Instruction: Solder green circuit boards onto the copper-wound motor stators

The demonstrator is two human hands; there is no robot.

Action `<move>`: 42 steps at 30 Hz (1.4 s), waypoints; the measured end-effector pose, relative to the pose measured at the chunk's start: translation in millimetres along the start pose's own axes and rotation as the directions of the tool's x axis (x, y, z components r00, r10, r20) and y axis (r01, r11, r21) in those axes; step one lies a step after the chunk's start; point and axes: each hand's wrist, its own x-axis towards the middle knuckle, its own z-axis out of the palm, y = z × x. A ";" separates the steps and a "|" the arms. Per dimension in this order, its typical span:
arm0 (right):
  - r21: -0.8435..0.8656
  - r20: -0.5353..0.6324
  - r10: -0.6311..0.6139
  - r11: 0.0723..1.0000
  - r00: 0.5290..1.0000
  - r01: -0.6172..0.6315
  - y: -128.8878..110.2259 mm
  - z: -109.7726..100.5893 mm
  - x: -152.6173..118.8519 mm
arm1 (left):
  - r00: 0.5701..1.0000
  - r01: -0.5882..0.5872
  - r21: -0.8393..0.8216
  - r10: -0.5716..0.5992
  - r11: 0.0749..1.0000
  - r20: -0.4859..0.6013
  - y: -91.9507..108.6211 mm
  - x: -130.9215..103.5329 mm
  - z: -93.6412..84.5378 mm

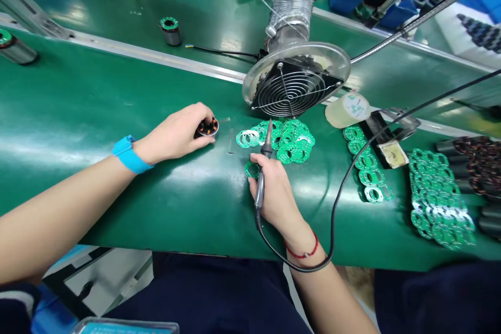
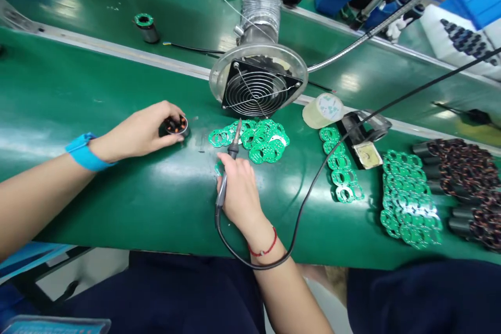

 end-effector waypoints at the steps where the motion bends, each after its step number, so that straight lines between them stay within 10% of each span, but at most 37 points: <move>1: 0.010 0.021 -0.011 1.000 1.000 0.010 -0.1 1.1 1.0 | 1.000 -0.030 -0.087 0.030 0.996 0.007 -1.6 -7.3 1.9; 8: 0.076 -0.034 -0.039 0.996 0.999 0.041 -6.4 -5.2 1.0 | 0.980 -0.061 -0.255 0.107 0.965 0.169 22.3 -26.8 12.1; 15: 0.196 -0.293 0.081 0.980 0.953 -0.023 -21.0 -31.5 -23.2 | 0.872 -0.442 0.045 0.417 0.896 0.257 44.5 -38.1 20.7; 23: 0.439 -0.361 0.291 0.891 0.886 -0.114 -6.5 -16.5 -64.2 | 0.934 -0.320 -0.106 0.332 0.941 0.129 37.0 -35.3 28.3; 42: 0.398 -0.320 0.236 0.912 0.918 -0.096 -10.0 -19.0 -56.6 | 0.917 -0.388 -0.032 0.390 0.921 0.086 39.3 -31.9 32.6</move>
